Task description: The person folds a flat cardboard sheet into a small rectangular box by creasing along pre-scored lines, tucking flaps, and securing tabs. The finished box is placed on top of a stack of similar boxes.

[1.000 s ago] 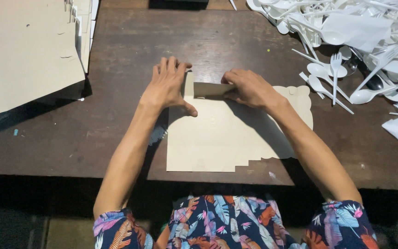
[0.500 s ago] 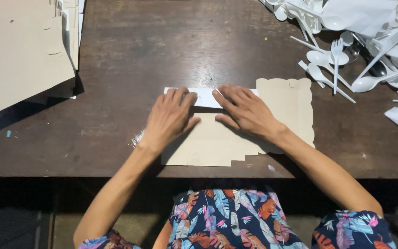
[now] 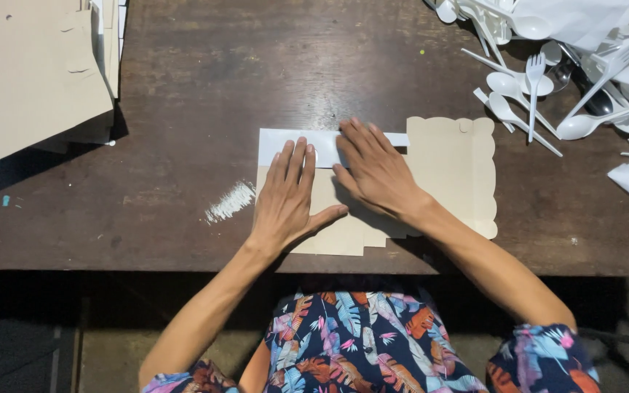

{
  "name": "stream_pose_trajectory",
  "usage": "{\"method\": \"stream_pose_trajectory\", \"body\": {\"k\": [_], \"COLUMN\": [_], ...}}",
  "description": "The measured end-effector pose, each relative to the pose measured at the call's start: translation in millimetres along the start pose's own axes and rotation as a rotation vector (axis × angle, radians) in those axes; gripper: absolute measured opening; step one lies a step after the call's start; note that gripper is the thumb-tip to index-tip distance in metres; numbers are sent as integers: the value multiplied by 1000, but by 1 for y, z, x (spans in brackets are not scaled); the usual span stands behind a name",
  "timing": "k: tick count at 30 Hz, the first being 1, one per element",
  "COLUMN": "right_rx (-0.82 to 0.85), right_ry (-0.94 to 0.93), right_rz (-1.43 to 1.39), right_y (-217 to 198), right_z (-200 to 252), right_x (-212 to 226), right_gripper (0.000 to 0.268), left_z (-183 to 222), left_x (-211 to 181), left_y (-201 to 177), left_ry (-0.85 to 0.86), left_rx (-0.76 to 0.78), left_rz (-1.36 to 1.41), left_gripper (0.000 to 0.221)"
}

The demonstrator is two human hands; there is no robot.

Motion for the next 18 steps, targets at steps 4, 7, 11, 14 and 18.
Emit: {"method": "stream_pose_trajectory", "body": {"k": [4, 7, 11, 14, 18], "right_rx": [-10, 124, 213, 259, 194], "right_ry": [-180, -215, -158, -129, -129], "right_rz": [-292, -277, -253, -195, -58], "right_y": [-1, -10, -19, -12, -9], "right_z": [-47, -54, -30, -5, 13], "right_x": [44, 62, 35, 17, 10], "right_gripper": [69, 87, 96, 92, 88], "left_z": [2, 1, 0, 0, -1], "left_x": [20, 30, 17, 9, 6], "left_y": [25, 35, 10, 6, -1], "left_ry": [0, -34, -71, -49, -29], "left_rx": [-25, -17, -60, -40, -38], "left_rz": [-54, -90, 5, 23, -13], "left_gripper": [99, 101, 96, 101, 102]}}
Point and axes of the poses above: each hand's wrist, its own z-axis away from the middle knuckle, its own y-axis out of the palm, x = y × z, the point moved 10 cm from there along -z, towards the middle knuckle, and after that the axes turned 13 degrees about z, right-handed, at the moved point
